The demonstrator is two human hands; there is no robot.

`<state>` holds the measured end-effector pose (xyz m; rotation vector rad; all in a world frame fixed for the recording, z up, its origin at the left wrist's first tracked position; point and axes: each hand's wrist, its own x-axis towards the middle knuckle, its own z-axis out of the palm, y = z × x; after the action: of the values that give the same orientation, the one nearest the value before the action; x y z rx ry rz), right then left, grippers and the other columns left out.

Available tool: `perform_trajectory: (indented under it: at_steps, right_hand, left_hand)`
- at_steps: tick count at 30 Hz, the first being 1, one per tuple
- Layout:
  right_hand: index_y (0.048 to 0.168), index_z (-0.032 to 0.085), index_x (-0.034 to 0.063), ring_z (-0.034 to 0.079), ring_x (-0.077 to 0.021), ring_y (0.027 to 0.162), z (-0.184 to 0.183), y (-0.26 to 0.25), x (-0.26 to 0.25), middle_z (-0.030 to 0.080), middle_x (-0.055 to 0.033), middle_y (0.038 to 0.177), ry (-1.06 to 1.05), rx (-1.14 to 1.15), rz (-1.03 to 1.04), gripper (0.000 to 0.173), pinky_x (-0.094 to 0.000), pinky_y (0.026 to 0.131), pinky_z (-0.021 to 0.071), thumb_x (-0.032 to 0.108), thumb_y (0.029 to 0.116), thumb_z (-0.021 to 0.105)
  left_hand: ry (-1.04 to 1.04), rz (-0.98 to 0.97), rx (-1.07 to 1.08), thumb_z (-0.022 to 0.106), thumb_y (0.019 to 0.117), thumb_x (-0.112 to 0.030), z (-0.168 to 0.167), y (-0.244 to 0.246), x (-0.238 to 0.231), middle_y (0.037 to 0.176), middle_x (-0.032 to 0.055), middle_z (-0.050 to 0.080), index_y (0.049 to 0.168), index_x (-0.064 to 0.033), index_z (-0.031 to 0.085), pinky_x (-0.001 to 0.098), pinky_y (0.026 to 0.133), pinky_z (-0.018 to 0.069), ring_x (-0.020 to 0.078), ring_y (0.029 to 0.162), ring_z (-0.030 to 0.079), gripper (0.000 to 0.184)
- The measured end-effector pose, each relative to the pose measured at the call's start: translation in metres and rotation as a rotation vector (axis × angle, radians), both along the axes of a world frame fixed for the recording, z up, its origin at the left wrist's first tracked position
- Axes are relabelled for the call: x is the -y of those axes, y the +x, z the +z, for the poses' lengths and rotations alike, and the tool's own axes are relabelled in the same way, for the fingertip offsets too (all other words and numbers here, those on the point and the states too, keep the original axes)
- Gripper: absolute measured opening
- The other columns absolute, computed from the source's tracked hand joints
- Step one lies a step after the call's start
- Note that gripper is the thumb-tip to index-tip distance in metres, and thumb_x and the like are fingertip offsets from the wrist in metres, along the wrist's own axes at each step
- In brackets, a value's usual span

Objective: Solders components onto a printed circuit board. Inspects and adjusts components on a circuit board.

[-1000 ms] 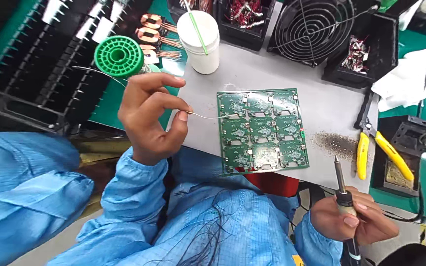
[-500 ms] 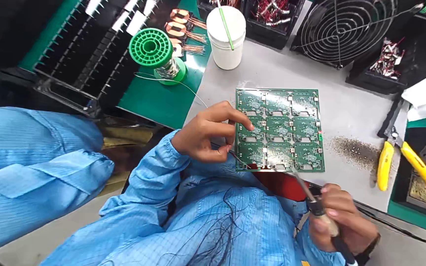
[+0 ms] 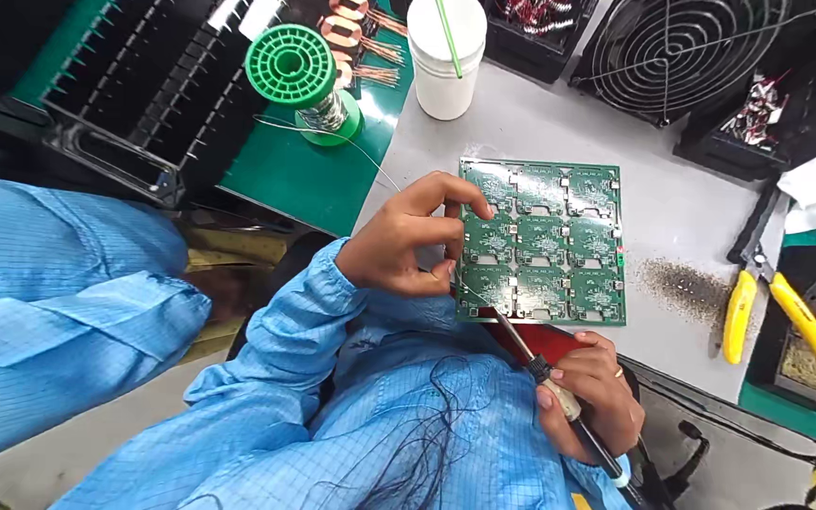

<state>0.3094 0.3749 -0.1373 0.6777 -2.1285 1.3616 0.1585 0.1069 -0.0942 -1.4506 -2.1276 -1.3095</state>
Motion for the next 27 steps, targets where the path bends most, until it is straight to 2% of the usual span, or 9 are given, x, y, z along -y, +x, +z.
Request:
perform_trajectory:
  at_steps: [21, 27]
  right_hand:
    - [0.103, 0.059, 0.0162, 0.06, -0.0057, 0.086, 0.0007, 0.0011, -0.0008, 0.059, 0.0037, 0.088, 0.015, 0.02, -0.01, 0.016, -0.0304, 0.102, 0.0441, 0.032, 0.0982, 0.061]
    - [0.101, 0.059, 0.0164, 0.06, -0.0057, 0.086, -0.0002, 0.0007, -0.0015, 0.06, 0.0041, 0.087, 0.037, 0.013, -0.014, 0.016, -0.0293, 0.1, 0.0449, 0.033, 0.0988, 0.061]
  left_hand:
    - [-0.009, -0.043, 0.011, 0.063, 0.0826, -0.012, 0.0008, -0.0007, -0.0018, 0.112, 0.0195, 0.065, 0.068, -0.0022, 0.06, 0.02, 0.084, 0.0473, 0.0123, 0.1, 0.057, 0.018]
    - [-0.039, -0.057, -0.001, 0.064, 0.0822, -0.011, -0.0005, -0.0022, -0.0045, 0.11, 0.019, 0.067, 0.067, -0.0029, 0.063, 0.0214, 0.082, 0.0474, 0.0134, 0.098, 0.058, 0.017]
